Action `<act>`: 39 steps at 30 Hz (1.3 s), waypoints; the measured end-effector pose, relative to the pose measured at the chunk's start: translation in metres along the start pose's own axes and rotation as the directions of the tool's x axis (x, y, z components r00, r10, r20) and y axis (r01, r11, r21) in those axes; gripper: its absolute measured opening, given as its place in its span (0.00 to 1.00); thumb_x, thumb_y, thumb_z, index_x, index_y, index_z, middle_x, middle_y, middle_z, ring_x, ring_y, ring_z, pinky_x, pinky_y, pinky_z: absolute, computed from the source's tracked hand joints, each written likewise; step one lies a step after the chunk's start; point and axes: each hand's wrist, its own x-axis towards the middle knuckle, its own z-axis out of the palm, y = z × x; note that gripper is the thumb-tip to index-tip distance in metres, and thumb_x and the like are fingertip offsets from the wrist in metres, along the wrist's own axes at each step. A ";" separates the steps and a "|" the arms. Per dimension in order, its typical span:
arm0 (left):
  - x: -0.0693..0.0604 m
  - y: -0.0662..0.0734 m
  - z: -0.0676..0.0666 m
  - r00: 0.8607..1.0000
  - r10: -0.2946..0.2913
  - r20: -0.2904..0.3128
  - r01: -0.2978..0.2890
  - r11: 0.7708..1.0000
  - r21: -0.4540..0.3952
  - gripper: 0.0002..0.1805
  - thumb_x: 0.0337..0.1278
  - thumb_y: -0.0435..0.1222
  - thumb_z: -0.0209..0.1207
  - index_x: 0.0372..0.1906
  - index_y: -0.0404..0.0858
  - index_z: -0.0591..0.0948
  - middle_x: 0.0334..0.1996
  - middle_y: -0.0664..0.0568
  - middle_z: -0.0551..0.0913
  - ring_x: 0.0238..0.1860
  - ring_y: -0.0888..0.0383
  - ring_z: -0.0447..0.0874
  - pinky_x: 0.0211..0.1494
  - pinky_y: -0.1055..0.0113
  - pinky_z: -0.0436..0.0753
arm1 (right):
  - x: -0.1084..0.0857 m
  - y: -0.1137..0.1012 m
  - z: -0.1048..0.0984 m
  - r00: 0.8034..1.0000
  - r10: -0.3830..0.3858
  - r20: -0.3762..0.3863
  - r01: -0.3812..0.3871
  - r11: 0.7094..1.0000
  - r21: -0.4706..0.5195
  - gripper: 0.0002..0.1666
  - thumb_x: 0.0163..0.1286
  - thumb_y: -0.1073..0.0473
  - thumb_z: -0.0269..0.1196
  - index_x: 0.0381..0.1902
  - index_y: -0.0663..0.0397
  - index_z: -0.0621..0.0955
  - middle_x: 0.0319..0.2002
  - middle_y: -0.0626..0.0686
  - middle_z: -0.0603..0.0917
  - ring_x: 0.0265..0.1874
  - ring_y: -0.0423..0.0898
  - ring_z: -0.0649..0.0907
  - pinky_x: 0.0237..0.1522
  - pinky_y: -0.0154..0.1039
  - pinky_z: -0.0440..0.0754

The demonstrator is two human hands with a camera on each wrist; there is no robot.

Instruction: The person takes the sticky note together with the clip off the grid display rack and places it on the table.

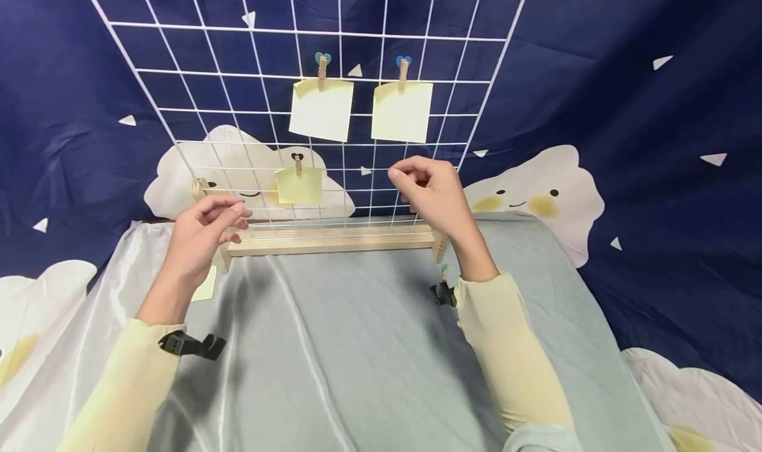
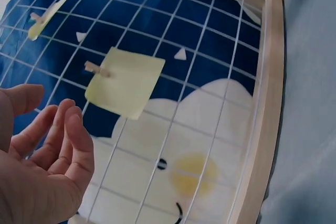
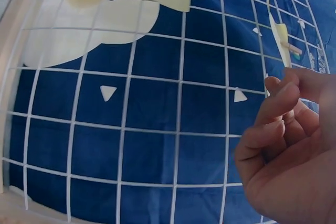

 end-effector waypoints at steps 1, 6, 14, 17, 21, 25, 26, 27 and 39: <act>0.002 0.000 0.002 1.000 -0.002 0.008 0.002 1.000 -0.025 0.10 0.68 0.38 0.64 0.47 0.37 0.82 0.35 0.55 0.87 0.34 0.58 0.86 0.32 0.69 0.83 | 0.002 -0.002 0.000 1.000 -0.004 0.001 0.004 1.000 0.004 0.12 0.74 0.57 0.65 0.46 0.61 0.87 0.20 0.60 0.78 0.18 0.52 0.76 0.21 0.35 0.75; 0.009 0.001 0.010 0.999 -0.004 0.042 0.007 0.998 -0.062 0.09 0.68 0.38 0.64 0.48 0.38 0.83 0.36 0.55 0.87 0.35 0.59 0.86 0.31 0.69 0.83 | 0.013 -0.012 0.002 1.000 -0.024 0.001 0.024 1.000 0.020 0.12 0.74 0.56 0.65 0.44 0.61 0.87 0.18 0.58 0.77 0.17 0.49 0.75 0.22 0.35 0.74; 0.020 0.010 0.023 0.997 0.003 0.083 0.001 0.999 -0.043 0.15 0.69 0.37 0.63 0.53 0.31 0.80 0.39 0.54 0.88 0.36 0.58 0.85 0.32 0.69 0.84 | 0.027 -0.026 0.003 1.000 -0.031 0.002 0.031 0.999 0.034 0.12 0.74 0.56 0.65 0.46 0.60 0.87 0.17 0.57 0.76 0.16 0.53 0.75 0.20 0.36 0.73; 0.022 0.016 0.028 0.995 0.018 0.099 -0.016 1.000 -0.020 0.19 0.70 0.38 0.63 0.56 0.28 0.79 0.40 0.54 0.87 0.37 0.57 0.85 0.33 0.67 0.85 | 0.029 -0.029 0.003 1.000 -0.023 -0.002 0.024 0.999 0.026 0.12 0.74 0.56 0.65 0.47 0.59 0.87 0.17 0.57 0.76 0.16 0.52 0.75 0.18 0.36 0.70; 0.024 0.022 0.034 0.994 0.022 0.103 -0.020 1.000 -0.021 0.22 0.68 0.38 0.65 0.58 0.27 0.78 0.40 0.54 0.88 0.37 0.55 0.85 0.34 0.66 0.85 | 0.032 -0.031 0.003 1.000 -0.018 0.011 0.018 0.999 0.031 0.13 0.74 0.57 0.65 0.49 0.60 0.86 0.17 0.58 0.76 0.15 0.52 0.74 0.18 0.36 0.70; 0.027 0.028 0.041 0.995 0.019 0.100 -0.013 0.998 -0.062 0.22 0.66 0.37 0.66 0.58 0.28 0.78 0.40 0.53 0.88 0.38 0.53 0.85 0.33 0.67 0.85 | 0.038 -0.035 0.003 1.000 -0.022 0.007 0.022 0.999 0.029 0.14 0.73 0.56 0.65 0.50 0.59 0.86 0.18 0.58 0.77 0.14 0.50 0.75 0.19 0.36 0.73; 0.028 0.029 0.043 0.995 0.019 0.101 -0.011 0.997 -0.078 0.21 0.66 0.36 0.66 0.58 0.29 0.79 0.40 0.52 0.88 0.38 0.52 0.85 0.33 0.67 0.85 | 0.040 -0.037 0.003 1.000 -0.023 0.004 0.023 0.999 0.030 0.14 0.73 0.56 0.65 0.50 0.59 0.86 0.18 0.58 0.77 0.14 0.49 0.75 0.19 0.36 0.73; 0.029 0.031 0.045 0.995 0.020 0.102 -0.010 0.995 -0.096 0.21 0.66 0.36 0.66 0.58 0.29 0.78 0.40 0.52 0.88 0.38 0.52 0.85 0.32 0.67 0.85 | 0.042 -0.038 0.003 1.000 -0.024 -0.001 0.024 0.999 0.032 0.14 0.73 0.56 0.65 0.50 0.58 0.86 0.18 0.58 0.77 0.14 0.49 0.75 0.19 0.36 0.73; 0.042 0.046 0.060 0.993 0.047 0.112 -0.020 0.974 -0.225 0.16 0.65 0.35 0.66 0.54 0.34 0.81 0.46 0.42 0.87 0.36 0.54 0.84 0.32 0.67 0.83 | 0.060 -0.051 -0.002 0.998 -0.055 -0.026 0.057 0.994 0.092 0.12 0.71 0.59 0.66 0.48 0.59 0.86 0.16 0.60 0.76 0.12 0.49 0.73 0.16 0.37 0.68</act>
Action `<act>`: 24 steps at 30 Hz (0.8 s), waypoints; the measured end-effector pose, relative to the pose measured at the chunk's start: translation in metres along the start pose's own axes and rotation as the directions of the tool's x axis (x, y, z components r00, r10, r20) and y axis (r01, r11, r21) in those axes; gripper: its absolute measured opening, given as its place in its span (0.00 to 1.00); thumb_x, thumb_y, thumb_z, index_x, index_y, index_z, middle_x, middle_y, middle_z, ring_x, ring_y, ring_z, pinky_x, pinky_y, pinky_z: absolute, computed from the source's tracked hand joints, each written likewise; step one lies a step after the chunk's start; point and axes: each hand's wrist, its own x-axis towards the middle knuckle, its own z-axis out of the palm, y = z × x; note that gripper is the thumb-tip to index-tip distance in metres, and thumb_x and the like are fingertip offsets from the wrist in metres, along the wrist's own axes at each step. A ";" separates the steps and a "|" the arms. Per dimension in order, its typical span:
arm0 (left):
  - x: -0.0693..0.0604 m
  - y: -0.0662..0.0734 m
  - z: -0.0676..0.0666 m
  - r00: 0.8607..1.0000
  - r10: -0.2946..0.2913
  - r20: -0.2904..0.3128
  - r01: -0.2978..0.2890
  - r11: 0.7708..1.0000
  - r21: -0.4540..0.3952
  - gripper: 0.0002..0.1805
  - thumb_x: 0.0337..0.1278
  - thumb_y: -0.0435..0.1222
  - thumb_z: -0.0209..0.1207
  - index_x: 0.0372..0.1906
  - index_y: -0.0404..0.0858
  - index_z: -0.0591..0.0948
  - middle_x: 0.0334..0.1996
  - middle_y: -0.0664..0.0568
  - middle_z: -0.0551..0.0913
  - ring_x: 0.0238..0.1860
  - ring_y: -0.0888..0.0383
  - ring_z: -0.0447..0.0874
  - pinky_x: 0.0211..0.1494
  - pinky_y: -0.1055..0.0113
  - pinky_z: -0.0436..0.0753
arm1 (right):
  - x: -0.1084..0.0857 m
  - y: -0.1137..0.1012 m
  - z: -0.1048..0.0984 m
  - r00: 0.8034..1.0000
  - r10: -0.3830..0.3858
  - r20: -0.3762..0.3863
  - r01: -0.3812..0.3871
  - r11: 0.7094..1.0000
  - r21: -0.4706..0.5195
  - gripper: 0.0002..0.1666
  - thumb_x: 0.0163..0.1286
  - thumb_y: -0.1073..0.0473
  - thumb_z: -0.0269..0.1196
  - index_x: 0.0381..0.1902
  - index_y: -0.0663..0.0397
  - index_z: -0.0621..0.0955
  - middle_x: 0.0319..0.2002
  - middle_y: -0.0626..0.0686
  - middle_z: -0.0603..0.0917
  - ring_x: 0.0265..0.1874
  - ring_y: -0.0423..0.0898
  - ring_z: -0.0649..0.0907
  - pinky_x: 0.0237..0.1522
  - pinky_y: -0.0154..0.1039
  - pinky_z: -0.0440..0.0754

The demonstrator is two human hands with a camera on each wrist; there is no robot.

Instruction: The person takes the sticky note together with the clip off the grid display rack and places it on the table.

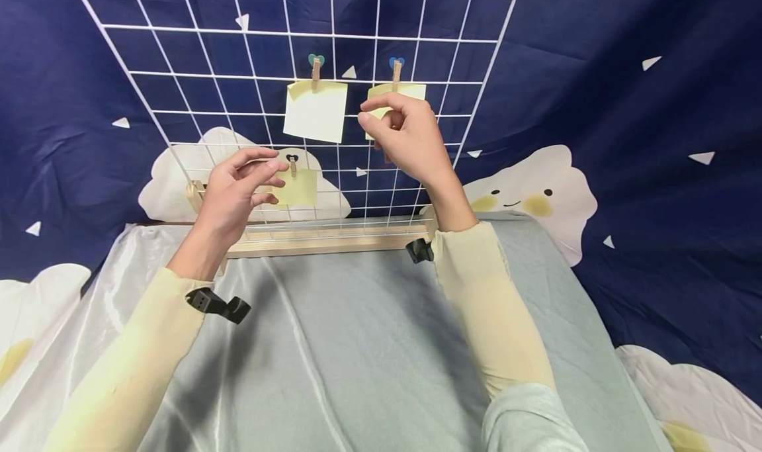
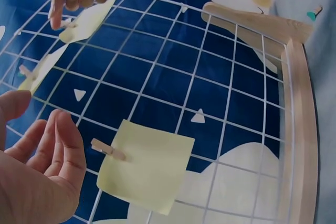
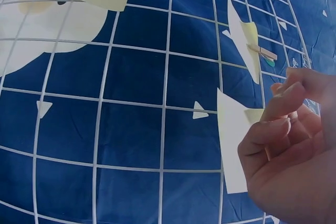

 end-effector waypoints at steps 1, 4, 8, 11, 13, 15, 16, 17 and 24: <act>0.001 0.001 0.001 1.000 0.000 -0.001 0.000 1.000 -0.009 0.15 0.64 0.35 0.67 0.53 0.35 0.81 0.45 0.42 0.87 0.36 0.54 0.84 0.31 0.67 0.83 | 0.002 -0.001 0.000 1.000 -0.005 0.001 0.005 1.000 0.002 0.12 0.71 0.59 0.66 0.48 0.60 0.86 0.16 0.60 0.76 0.12 0.49 0.73 0.16 0.37 0.68; 0.004 0.003 0.005 1.000 0.001 -0.008 -0.001 1.000 -0.017 0.14 0.62 0.34 0.68 0.51 0.37 0.82 0.43 0.43 0.87 0.35 0.55 0.85 0.31 0.66 0.83 | 0.006 -0.003 0.001 1.000 -0.006 0.005 0.006 1.000 0.008 0.12 0.71 0.59 0.65 0.48 0.59 0.86 0.15 0.56 0.76 0.12 0.49 0.73 0.17 0.37 0.69; 0.006 0.005 0.009 1.000 0.009 -0.014 -0.009 1.000 -0.016 0.16 0.61 0.34 0.69 0.52 0.35 0.81 0.39 0.48 0.87 0.35 0.56 0.85 0.31 0.66 0.83 | 0.012 -0.007 0.002 1.000 0.001 0.005 -0.001 1.000 0.015 0.12 0.71 0.59 0.66 0.49 0.59 0.86 0.16 0.56 0.76 0.13 0.50 0.73 0.17 0.37 0.70; 0.007 0.007 0.012 1.000 0.021 -0.009 -0.021 1.000 -0.021 0.17 0.61 0.34 0.69 0.52 0.34 0.81 0.38 0.50 0.87 0.35 0.55 0.85 0.31 0.66 0.83 | 0.017 -0.010 0.003 1.000 0.002 -0.003 -0.002 1.000 0.028 0.12 0.71 0.59 0.66 0.48 0.59 0.86 0.16 0.57 0.77 0.13 0.49 0.73 0.18 0.37 0.71; 0.008 0.007 0.013 1.000 0.028 -0.008 -0.028 0.999 -0.026 0.16 0.61 0.33 0.69 0.51 0.35 0.81 0.38 0.50 0.87 0.34 0.55 0.85 0.31 0.66 0.83 | 0.020 -0.012 0.004 1.000 0.000 -0.007 0.000 0.999 0.044 0.12 0.71 0.61 0.66 0.49 0.60 0.85 0.16 0.56 0.77 0.12 0.48 0.73 0.18 0.37 0.72; 0.009 0.008 0.015 0.999 0.033 -0.009 -0.034 0.999 -0.031 0.15 0.60 0.33 0.69 0.50 0.36 0.82 0.37 0.49 0.87 0.34 0.55 0.85 0.30 0.66 0.83 | 0.023 -0.013 0.006 1.000 0.006 -0.005 -0.006 0.998 0.066 0.13 0.70 0.62 0.66 0.49 0.62 0.85 0.16 0.56 0.76 0.12 0.47 0.72 0.18 0.36 0.72; 0.010 0.009 0.016 0.999 0.036 -0.009 -0.036 0.999 -0.032 0.14 0.60 0.33 0.69 0.50 0.36 0.82 0.37 0.49 0.88 0.34 0.55 0.85 0.30 0.66 0.83 | 0.024 -0.015 0.007 1.000 0.009 -0.002 -0.009 0.997 0.074 0.13 0.70 0.62 0.66 0.50 0.62 0.84 0.15 0.55 0.76 0.12 0.47 0.72 0.18 0.36 0.71; 0.011 0.010 0.017 0.999 0.038 -0.010 -0.038 0.999 -0.033 0.14 0.60 0.33 0.69 0.49 0.36 0.82 0.38 0.49 0.88 0.33 0.54 0.85 0.30 0.66 0.83 | 0.025 -0.016 0.008 1.000 0.008 0.002 -0.008 0.997 0.076 0.14 0.70 0.62 0.65 0.51 0.63 0.84 0.15 0.54 0.76 0.12 0.46 0.72 0.18 0.36 0.71; 0.012 0.013 0.022 0.999 0.043 -0.003 -0.043 0.999 -0.027 0.15 0.60 0.33 0.69 0.49 0.34 0.81 0.39 0.45 0.87 0.33 0.53 0.85 0.28 0.67 0.83 | 0.028 -0.019 0.012 1.000 0.001 0.022 -0.003 0.996 0.087 0.16 0.71 0.63 0.64 0.54 0.63 0.83 0.16 0.55 0.76 0.12 0.47 0.72 0.18 0.36 0.70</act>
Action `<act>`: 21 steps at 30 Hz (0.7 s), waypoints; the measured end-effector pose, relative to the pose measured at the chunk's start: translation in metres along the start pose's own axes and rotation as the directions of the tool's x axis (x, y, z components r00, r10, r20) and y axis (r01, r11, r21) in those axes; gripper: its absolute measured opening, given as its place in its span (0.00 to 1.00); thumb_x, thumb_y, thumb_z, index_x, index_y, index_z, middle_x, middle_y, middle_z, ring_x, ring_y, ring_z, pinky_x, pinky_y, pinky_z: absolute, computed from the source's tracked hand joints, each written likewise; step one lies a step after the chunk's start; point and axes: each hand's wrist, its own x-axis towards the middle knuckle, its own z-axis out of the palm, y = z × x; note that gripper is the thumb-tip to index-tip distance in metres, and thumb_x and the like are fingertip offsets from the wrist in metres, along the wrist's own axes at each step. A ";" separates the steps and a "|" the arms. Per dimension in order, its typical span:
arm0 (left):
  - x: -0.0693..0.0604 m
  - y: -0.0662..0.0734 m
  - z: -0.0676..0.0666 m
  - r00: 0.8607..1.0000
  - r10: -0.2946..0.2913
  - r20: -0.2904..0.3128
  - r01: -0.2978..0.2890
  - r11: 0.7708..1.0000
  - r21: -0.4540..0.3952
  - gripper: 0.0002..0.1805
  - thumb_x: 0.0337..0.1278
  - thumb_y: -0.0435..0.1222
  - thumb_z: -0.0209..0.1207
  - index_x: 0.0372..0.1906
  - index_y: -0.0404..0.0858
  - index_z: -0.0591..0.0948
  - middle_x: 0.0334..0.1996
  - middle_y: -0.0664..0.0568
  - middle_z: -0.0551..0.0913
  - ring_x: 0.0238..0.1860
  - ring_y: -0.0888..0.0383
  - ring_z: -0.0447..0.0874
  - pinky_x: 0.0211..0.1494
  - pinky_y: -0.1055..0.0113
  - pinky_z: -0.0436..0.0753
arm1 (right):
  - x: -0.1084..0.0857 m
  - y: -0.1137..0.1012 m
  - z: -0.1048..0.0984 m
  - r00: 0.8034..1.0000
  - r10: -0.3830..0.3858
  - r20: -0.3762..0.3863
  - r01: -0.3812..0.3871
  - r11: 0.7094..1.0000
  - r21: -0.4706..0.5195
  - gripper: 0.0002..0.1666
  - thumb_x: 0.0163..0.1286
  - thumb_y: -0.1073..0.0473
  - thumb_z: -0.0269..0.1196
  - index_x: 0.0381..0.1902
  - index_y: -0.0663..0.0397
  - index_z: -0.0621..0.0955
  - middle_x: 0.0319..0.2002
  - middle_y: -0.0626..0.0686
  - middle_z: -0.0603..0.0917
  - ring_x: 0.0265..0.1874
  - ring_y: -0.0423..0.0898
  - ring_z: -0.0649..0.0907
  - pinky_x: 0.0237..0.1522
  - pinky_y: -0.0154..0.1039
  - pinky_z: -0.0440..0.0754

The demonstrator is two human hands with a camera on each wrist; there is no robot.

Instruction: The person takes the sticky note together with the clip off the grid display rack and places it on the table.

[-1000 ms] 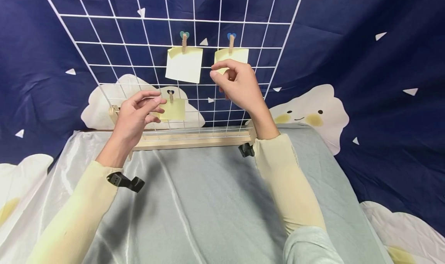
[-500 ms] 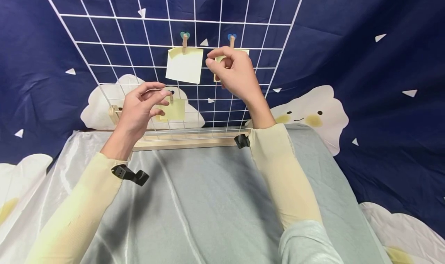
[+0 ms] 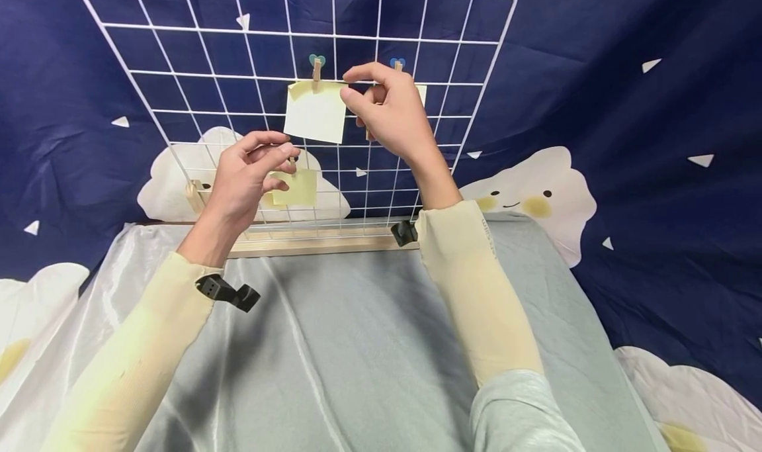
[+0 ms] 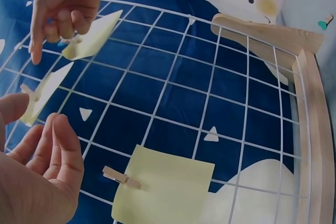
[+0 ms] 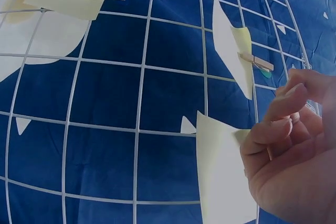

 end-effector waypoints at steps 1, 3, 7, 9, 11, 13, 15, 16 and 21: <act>0.000 0.000 0.000 1.000 0.001 0.001 -0.001 1.000 -0.002 0.14 0.60 0.33 0.69 0.48 0.34 0.81 0.39 0.44 0.87 0.32 0.53 0.85 0.28 0.67 0.83 | 0.001 0.000 0.000 1.000 0.001 0.003 -0.001 1.000 0.008 0.16 0.71 0.63 0.65 0.55 0.63 0.83 0.16 0.55 0.75 0.12 0.48 0.72 0.18 0.36 0.70; 0.001 0.001 0.001 1.000 0.002 0.002 -0.002 1.000 -0.005 0.13 0.61 0.33 0.68 0.48 0.35 0.81 0.38 0.45 0.87 0.32 0.55 0.85 0.28 0.67 0.83 | 0.002 0.000 0.002 1.000 -0.006 0.011 0.005 1.000 0.011 0.17 0.72 0.63 0.65 0.55 0.63 0.82 0.16 0.56 0.75 0.13 0.49 0.72 0.18 0.36 0.70; 0.002 0.004 0.003 1.000 0.004 0.000 -0.004 1.000 -0.010 0.12 0.61 0.32 0.68 0.47 0.36 0.81 0.37 0.46 0.87 0.31 0.55 0.85 0.28 0.67 0.84 | 0.004 0.001 0.004 1.000 -0.021 0.020 0.021 1.000 -0.003 0.17 0.72 0.62 0.64 0.57 0.62 0.82 0.17 0.57 0.75 0.14 0.52 0.72 0.18 0.39 0.72; 0.003 0.005 0.003 1.000 0.005 -0.003 -0.005 1.000 -0.007 0.11 0.61 0.32 0.68 0.46 0.36 0.81 0.37 0.46 0.88 0.31 0.55 0.85 0.28 0.67 0.84 | 0.005 0.000 0.007 0.999 -0.026 0.019 0.026 1.000 -0.014 0.18 0.72 0.62 0.64 0.58 0.61 0.81 0.17 0.57 0.74 0.14 0.53 0.72 0.19 0.40 0.72; 0.004 0.006 0.004 1.000 0.003 -0.008 -0.003 1.000 -0.002 0.11 0.62 0.32 0.68 0.46 0.37 0.81 0.37 0.46 0.88 0.31 0.55 0.85 0.28 0.67 0.84 | 0.006 -0.001 0.009 1.000 -0.021 0.023 0.022 1.000 -0.023 0.19 0.73 0.61 0.64 0.59 0.59 0.81 0.17 0.58 0.75 0.15 0.52 0.72 0.19 0.40 0.72; 0.004 0.006 0.004 1.000 -0.002 -0.014 0.002 1.000 0.000 0.10 0.62 0.32 0.68 0.46 0.37 0.81 0.37 0.46 0.88 0.31 0.55 0.85 0.28 0.67 0.84 | 0.008 -0.002 0.012 0.999 -0.017 0.035 0.017 1.000 -0.025 0.20 0.73 0.61 0.64 0.61 0.58 0.80 0.17 0.57 0.75 0.14 0.52 0.72 0.19 0.39 0.71; 0.004 0.006 0.004 1.000 -0.007 -0.016 0.007 1.000 0.001 0.10 0.62 0.32 0.67 0.46 0.37 0.81 0.38 0.47 0.88 0.31 0.55 0.84 0.28 0.67 0.84 | 0.010 -0.004 0.014 0.999 -0.013 0.049 0.015 1.000 -0.027 0.22 0.73 0.61 0.65 0.63 0.57 0.79 0.17 0.56 0.76 0.14 0.50 0.72 0.18 0.37 0.70; 0.004 0.006 0.004 1.000 -0.009 -0.016 0.009 1.000 0.003 0.10 0.63 0.32 0.67 0.46 0.37 0.81 0.38 0.47 0.88 0.31 0.55 0.84 0.28 0.67 0.84 | 0.011 -0.005 0.015 0.998 -0.013 0.055 0.015 1.000 -0.028 0.23 0.73 0.61 0.64 0.64 0.57 0.79 0.17 0.55 0.76 0.13 0.49 0.73 0.18 0.36 0.70; 0.006 0.005 0.006 1.000 -0.012 -0.015 0.012 1.000 0.012 0.08 0.66 0.32 0.64 0.47 0.36 0.80 0.39 0.46 0.89 0.31 0.55 0.84 0.28 0.68 0.83 | 0.015 -0.007 0.019 0.998 -0.018 0.066 0.020 0.999 -0.031 0.28 0.73 0.61 0.64 0.69 0.55 0.74 0.16 0.52 0.76 0.13 0.49 0.73 0.20 0.37 0.72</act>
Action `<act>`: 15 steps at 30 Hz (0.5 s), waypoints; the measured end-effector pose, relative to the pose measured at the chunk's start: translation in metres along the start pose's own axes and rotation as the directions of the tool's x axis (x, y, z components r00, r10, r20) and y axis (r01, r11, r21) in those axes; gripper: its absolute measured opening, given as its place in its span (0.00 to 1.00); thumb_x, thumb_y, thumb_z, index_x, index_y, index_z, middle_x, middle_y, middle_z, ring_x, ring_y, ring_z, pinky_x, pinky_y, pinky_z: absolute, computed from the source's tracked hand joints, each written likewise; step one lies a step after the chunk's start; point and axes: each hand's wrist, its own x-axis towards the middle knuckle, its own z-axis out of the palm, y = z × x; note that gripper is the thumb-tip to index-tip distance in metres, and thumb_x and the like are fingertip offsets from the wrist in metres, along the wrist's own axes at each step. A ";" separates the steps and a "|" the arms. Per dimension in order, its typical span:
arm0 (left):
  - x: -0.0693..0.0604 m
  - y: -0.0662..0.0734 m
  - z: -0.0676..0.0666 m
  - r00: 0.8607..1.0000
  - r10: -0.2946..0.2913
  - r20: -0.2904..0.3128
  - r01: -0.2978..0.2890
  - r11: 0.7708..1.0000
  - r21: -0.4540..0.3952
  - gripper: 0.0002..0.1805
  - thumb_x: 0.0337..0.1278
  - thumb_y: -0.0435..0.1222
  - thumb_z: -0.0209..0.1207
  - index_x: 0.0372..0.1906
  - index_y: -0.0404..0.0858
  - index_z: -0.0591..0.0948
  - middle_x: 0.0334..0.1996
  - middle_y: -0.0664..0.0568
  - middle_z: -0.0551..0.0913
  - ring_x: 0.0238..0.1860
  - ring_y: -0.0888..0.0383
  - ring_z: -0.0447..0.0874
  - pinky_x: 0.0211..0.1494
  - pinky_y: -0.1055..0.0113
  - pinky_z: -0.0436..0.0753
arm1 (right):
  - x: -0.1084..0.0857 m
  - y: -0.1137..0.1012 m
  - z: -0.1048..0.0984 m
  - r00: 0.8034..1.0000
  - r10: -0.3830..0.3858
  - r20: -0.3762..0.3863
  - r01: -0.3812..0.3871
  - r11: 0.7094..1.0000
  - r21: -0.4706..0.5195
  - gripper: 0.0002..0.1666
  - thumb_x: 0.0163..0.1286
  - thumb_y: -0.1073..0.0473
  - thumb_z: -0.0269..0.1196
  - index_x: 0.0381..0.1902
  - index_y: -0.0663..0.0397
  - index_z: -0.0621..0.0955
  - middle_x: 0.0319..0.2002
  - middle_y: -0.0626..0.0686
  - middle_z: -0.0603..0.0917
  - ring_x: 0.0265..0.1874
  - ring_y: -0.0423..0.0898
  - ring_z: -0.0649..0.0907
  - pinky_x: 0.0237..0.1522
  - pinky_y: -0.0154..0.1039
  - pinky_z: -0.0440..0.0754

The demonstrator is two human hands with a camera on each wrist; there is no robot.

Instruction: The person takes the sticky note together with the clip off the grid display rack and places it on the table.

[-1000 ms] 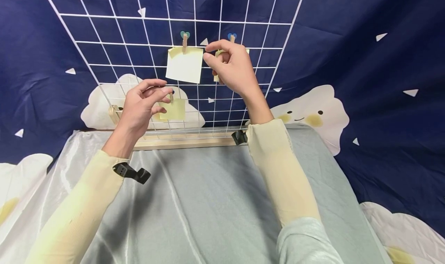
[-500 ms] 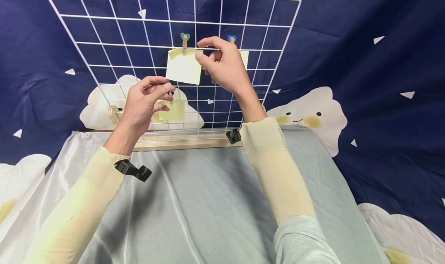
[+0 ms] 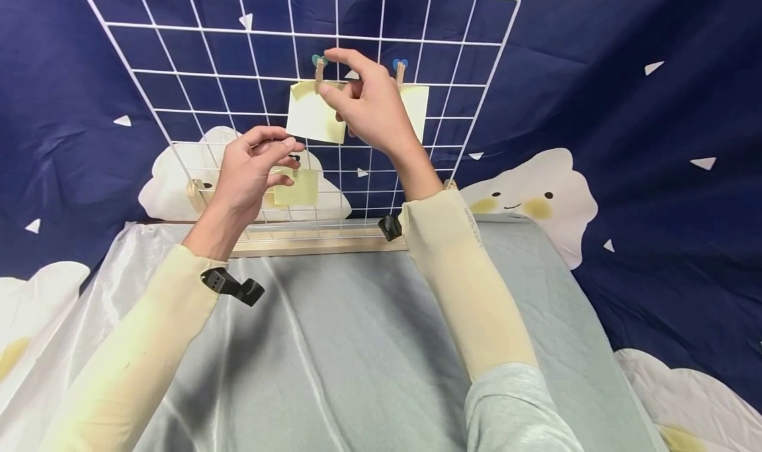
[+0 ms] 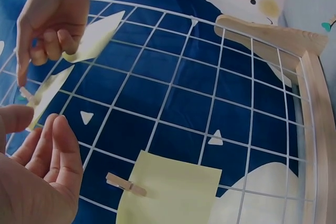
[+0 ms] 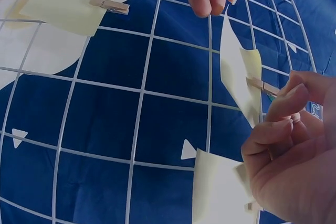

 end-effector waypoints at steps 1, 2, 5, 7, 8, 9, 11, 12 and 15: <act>0.000 0.000 0.000 1.000 -0.001 -0.001 0.001 1.000 -0.001 0.07 0.67 0.32 0.64 0.47 0.36 0.80 0.39 0.46 0.89 0.31 0.55 0.84 0.28 0.68 0.83 | 0.001 0.000 0.001 1.000 0.000 0.002 0.000 1.000 -0.004 0.29 0.73 0.61 0.64 0.70 0.55 0.73 0.16 0.53 0.76 0.13 0.49 0.73 0.20 0.37 0.72; 0.001 0.000 0.001 1.000 -0.002 -0.002 0.002 1.000 -0.003 0.07 0.67 0.32 0.63 0.47 0.36 0.80 0.40 0.44 0.89 0.31 0.55 0.84 0.28 0.68 0.83 | 0.001 0.000 0.001 1.000 0.000 0.004 0.000 1.000 -0.009 0.30 0.73 0.61 0.64 0.71 0.55 0.72 0.16 0.53 0.76 0.13 0.49 0.73 0.20 0.37 0.72; 0.002 0.000 0.002 1.000 -0.007 -0.004 0.007 1.000 -0.010 0.07 0.67 0.32 0.63 0.46 0.36 0.80 0.40 0.43 0.88 0.31 0.54 0.84 0.27 0.68 0.83 | 0.002 0.000 0.002 1.000 0.004 0.008 -0.003 1.000 -0.030 0.33 0.73 0.61 0.64 0.73 0.55 0.70 0.16 0.54 0.77 0.13 0.50 0.74 0.20 0.37 0.73; 0.002 0.000 0.004 1.000 -0.009 -0.004 0.009 1.000 -0.016 0.07 0.67 0.32 0.63 0.46 0.36 0.80 0.41 0.42 0.88 0.30 0.54 0.84 0.27 0.68 0.83 | 0.003 0.000 0.003 1.000 0.010 0.013 -0.009 0.999 -0.046 0.34 0.73 0.60 0.64 0.74 0.55 0.69 0.16 0.55 0.77 0.13 0.50 0.75 0.21 0.38 0.74; 0.002 0.001 0.004 1.000 -0.011 -0.004 0.011 1.000 -0.017 0.08 0.67 0.33 0.64 0.46 0.36 0.80 0.41 0.41 0.88 0.30 0.54 0.84 0.27 0.68 0.83 | 0.004 0.000 0.004 1.000 0.012 0.017 -0.011 0.998 -0.054 0.34 0.73 0.59 0.64 0.74 0.55 0.68 0.16 0.55 0.78 0.13 0.50 0.75 0.21 0.38 0.75; 0.002 0.001 0.005 1.000 -0.013 -0.005 0.013 1.000 -0.017 0.08 0.67 0.33 0.64 0.47 0.36 0.80 0.41 0.42 0.88 0.31 0.53 0.84 0.27 0.68 0.83 | 0.004 0.000 0.004 1.000 0.017 0.021 -0.015 0.998 -0.060 0.35 0.73 0.59 0.63 0.75 0.55 0.67 0.17 0.55 0.78 0.13 0.49 0.75 0.22 0.39 0.76; 0.003 0.001 0.006 1.000 -0.016 -0.006 0.016 1.000 -0.011 0.08 0.67 0.33 0.64 0.47 0.36 0.80 0.42 0.41 0.88 0.31 0.53 0.84 0.28 0.68 0.83 | 0.005 0.000 0.005 0.999 0.026 0.035 -0.024 0.997 -0.071 0.37 0.74 0.58 0.63 0.76 0.56 0.65 0.17 0.56 0.78 0.14 0.50 0.75 0.23 0.40 0.77; 0.003 0.001 0.007 1.000 -0.017 -0.006 0.016 1.000 -0.008 0.08 0.67 0.33 0.64 0.47 0.36 0.80 0.42 0.41 0.88 0.31 0.53 0.83 0.27 0.68 0.83 | 0.005 -0.001 0.006 0.999 0.033 0.042 -0.030 0.997 -0.078 0.37 0.74 0.57 0.63 0.76 0.56 0.64 0.18 0.56 0.78 0.14 0.49 0.76 0.23 0.40 0.78; 0.004 0.001 0.007 1.000 -0.022 -0.012 0.022 1.000 -0.006 0.07 0.69 0.33 0.63 0.47 0.36 0.80 0.42 0.42 0.88 0.31 0.54 0.83 0.27 0.69 0.83 | 0.006 -0.002 0.008 0.998 0.042 0.054 -0.038 0.996 -0.084 0.37 0.74 0.57 0.63 0.76 0.57 0.64 0.17 0.57 0.78 0.14 0.51 0.76 0.24 0.40 0.78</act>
